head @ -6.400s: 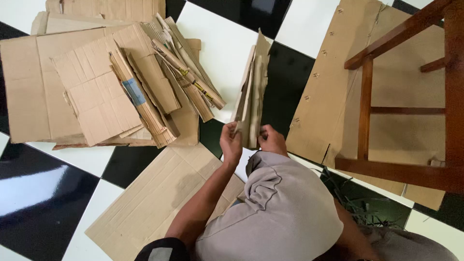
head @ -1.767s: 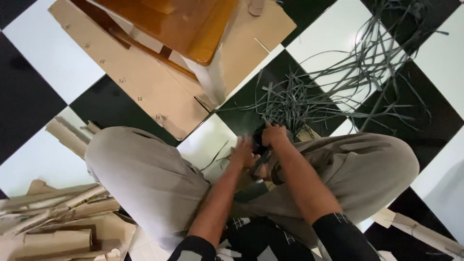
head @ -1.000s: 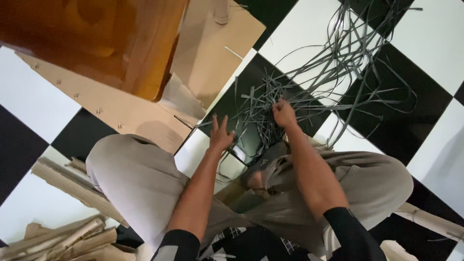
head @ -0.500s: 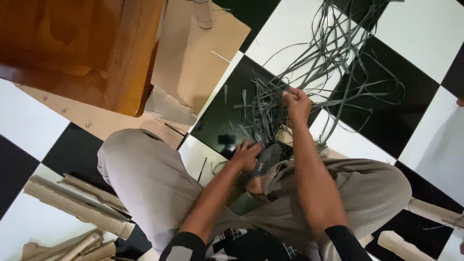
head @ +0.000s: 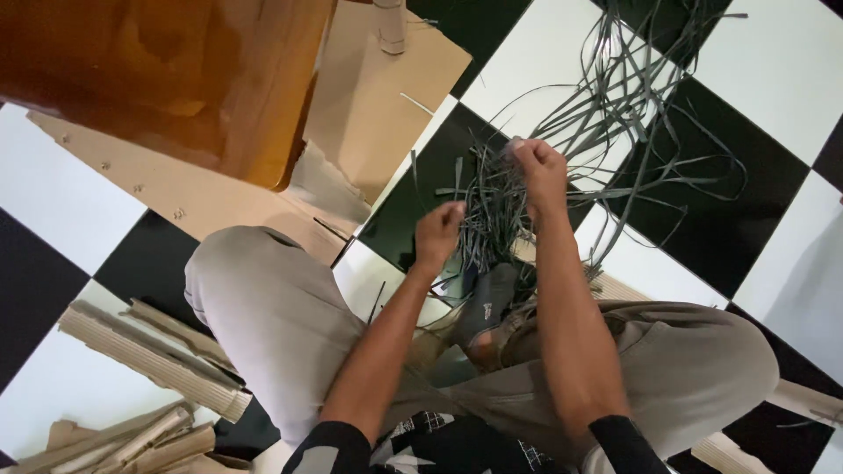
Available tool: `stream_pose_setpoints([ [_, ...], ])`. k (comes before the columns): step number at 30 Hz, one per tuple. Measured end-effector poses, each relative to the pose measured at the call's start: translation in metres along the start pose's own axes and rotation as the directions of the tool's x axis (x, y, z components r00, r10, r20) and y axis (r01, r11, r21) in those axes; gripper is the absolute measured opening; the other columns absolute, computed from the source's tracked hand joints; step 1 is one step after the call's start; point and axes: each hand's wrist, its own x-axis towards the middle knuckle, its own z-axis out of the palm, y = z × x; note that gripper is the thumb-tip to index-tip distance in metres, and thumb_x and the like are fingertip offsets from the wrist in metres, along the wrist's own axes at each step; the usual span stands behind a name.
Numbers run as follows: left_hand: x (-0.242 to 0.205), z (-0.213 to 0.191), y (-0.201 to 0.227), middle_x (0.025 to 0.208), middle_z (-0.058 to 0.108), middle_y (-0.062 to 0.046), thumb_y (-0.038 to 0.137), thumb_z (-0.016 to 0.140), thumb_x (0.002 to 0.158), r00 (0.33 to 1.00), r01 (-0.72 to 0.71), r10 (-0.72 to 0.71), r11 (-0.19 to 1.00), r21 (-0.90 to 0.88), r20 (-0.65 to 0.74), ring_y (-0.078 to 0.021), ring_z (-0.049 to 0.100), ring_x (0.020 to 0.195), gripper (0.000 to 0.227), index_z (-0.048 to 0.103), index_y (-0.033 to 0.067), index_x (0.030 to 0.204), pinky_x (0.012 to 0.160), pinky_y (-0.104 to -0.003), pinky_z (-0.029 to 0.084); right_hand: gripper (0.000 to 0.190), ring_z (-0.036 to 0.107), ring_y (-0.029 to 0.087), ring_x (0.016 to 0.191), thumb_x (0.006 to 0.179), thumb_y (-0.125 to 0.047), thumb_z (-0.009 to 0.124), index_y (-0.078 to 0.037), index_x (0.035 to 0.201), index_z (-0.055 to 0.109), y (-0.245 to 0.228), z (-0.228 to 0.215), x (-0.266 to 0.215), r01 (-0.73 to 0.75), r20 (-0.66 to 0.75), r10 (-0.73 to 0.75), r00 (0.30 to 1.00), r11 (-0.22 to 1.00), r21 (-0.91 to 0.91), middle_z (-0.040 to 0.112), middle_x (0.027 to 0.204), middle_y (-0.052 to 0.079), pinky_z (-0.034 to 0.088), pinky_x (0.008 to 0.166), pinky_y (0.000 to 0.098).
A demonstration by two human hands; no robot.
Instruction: Wrapping a wooden chair leg with protective paper and securing it with plastic ties
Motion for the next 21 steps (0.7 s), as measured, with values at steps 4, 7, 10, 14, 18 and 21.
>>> stream_pose_setpoints([
  [4,0.016,-0.015,0.012,0.099,0.077,-0.014,0.030,0.060,0.107,0.998,-0.049,0.030,0.950,-0.307,-0.064,-0.0341,0.073,0.098,0.031,0.070,0.0175,0.133,0.087,-0.050,0.056,0.019,0.075,0.013,0.073,0.098,-0.027,0.076,-0.013,0.087,0.070,-0.002,0.018,-0.013,-0.101,0.198,0.093,0.976,0.994,0.029,0.076,0.086,0.007,0.063,0.072,0.0252],
  [7,0.022,-0.027,0.024,0.094,0.077,-0.013,0.027,0.072,0.099,0.994,-0.048,0.006,0.918,-0.394,-0.109,-0.0216,0.073,0.087,0.036,0.070,0.0138,0.133,0.081,-0.040,0.058,0.012,0.073,0.013,0.069,0.098,-0.016,0.070,-0.008,0.088,0.067,0.002,0.037,-0.024,-0.115,0.340,0.112,0.934,0.993,-0.013,0.073,0.083,0.008,0.064,0.070,0.0266],
  [10,0.020,-0.043,0.032,0.091,0.078,-0.010,0.033,0.072,0.097,0.992,-0.027,-0.039,0.862,-0.506,-0.119,-0.0173,0.070,0.087,0.033,0.074,0.0142,0.125,0.079,-0.034,0.058,0.008,0.069,0.011,0.058,0.097,-0.014,0.069,-0.009,0.091,0.068,0.014,0.048,-0.033,-0.111,0.455,0.163,0.875,0.984,-0.138,0.071,0.076,0.006,0.063,0.061,0.0239],
  [14,0.023,-0.058,0.009,0.080,0.075,-0.005,0.041,0.067,0.099,0.961,0.005,-0.134,0.881,-0.472,-0.240,-0.0132,0.067,0.077,0.027,0.081,0.0172,0.101,0.073,-0.030,0.055,0.017,0.045,0.005,0.049,0.100,-0.015,0.067,-0.007,0.085,0.067,-0.011,0.062,-0.047,-0.011,0.569,0.170,0.804,0.962,-0.272,0.053,0.063,0.001,0.041,0.043,0.0224],
  [18,0.025,-0.075,-0.016,0.082,0.075,-0.003,0.039,0.071,0.098,0.922,0.004,-0.190,0.876,-0.483,-0.337,-0.0111,0.066,0.073,0.024,0.082,0.0199,0.107,0.068,-0.030,0.057,0.015,0.033,0.004,0.046,0.095,-0.020,0.073,-0.014,0.083,0.067,-0.040,0.074,-0.050,-0.228,0.514,0.276,0.812,0.961,-0.155,0.039,0.056,-0.008,0.028,0.039,0.0180],
  [21,-0.008,-0.111,0.020,0.084,0.077,-0.006,0.039,0.072,0.097,0.875,0.003,-0.167,0.940,-0.341,-0.453,-0.0193,0.073,0.080,0.023,0.083,0.0212,0.106,0.076,-0.036,0.059,0.014,0.031,0.003,0.044,0.094,-0.019,0.073,-0.020,0.083,0.064,-0.032,0.090,-0.034,-0.418,0.450,0.325,0.832,0.901,0.121,0.032,0.056,-0.012,0.027,0.040,0.0155],
])
